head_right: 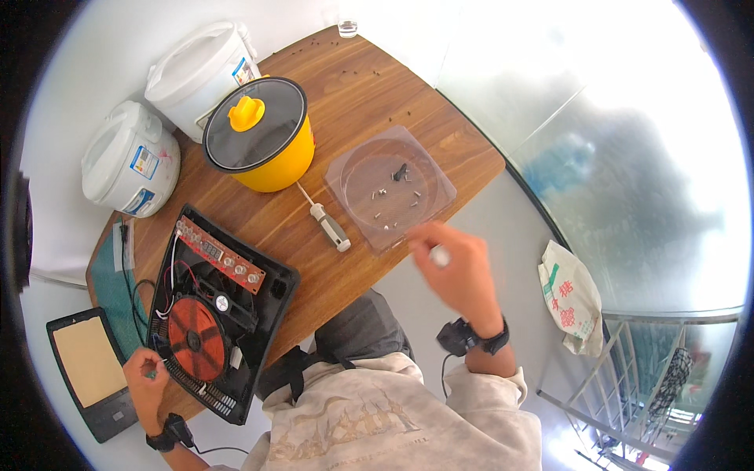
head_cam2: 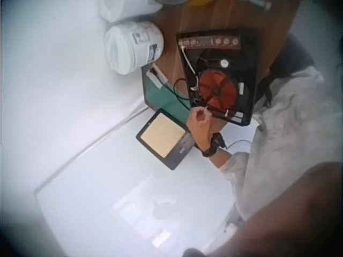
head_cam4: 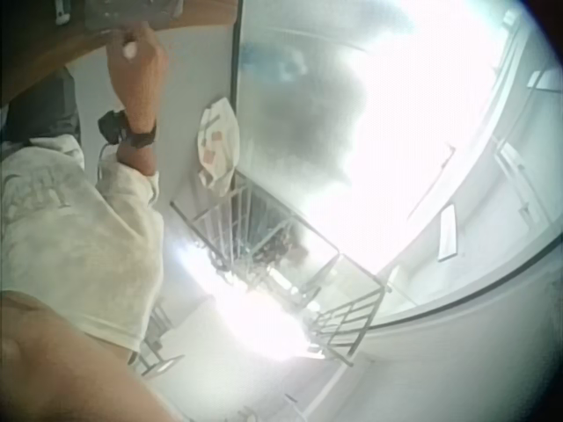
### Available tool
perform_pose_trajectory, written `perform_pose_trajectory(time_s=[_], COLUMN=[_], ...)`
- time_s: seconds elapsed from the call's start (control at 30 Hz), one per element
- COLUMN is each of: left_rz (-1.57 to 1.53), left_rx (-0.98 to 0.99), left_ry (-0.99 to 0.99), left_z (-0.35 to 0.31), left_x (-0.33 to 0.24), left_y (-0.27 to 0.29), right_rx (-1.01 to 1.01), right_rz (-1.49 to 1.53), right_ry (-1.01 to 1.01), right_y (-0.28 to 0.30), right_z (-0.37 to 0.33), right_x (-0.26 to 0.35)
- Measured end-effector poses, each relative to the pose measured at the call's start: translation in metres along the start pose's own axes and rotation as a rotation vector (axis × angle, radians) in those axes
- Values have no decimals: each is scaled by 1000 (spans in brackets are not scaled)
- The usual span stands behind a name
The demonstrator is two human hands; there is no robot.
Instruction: The person assembles an electronic device by securing screws into a black casing containing a red fan and circuit board. They use a screwdriver to tighten the screws and handle small components from a plastic container.
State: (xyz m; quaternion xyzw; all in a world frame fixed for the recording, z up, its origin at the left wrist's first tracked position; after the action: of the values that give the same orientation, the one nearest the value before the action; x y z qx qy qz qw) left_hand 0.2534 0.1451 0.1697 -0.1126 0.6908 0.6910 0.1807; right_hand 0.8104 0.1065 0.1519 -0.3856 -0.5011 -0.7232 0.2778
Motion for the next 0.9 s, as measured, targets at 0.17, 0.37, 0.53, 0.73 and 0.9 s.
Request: perform_pose_trajectory(time_s=[0.17, 0.37, 0.53, 0.73, 0.9], left_rz=[-70, -253, -308, -249, -84], left_rx=[210, 337, 258, 201, 115], left_ry=[-434, -685, -720, -721, -714], left_z=[22, 21, 16, 15, 10], left_x=[-144, -238, -243, -240, -221], left_y=[-32, -53, -50, -46, -42], right_rx=[489, 712, 697, 631, 323], right_rz=[283, 530, 574, 530, 191], right_ry=[261, 286, 310, 347, 382], right_y=[-92, -141, -151, -148, -105], right_z=[-18, -38, -44, -41, -4], right_x=[89, 137, 143, 146, 116])
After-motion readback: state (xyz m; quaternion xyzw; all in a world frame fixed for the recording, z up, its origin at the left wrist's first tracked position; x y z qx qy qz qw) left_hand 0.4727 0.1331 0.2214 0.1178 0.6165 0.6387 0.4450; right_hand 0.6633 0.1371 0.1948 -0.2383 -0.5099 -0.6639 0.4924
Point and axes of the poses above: each hand's wrist, its own z-axis towards the middle knuckle, its own y-axis out of the back of the hand, x = y × z, the point moved 10 cm from there along z, towards the middle knuckle, and after that the axes turned 10 degrees about z, right-handed, at the moved point
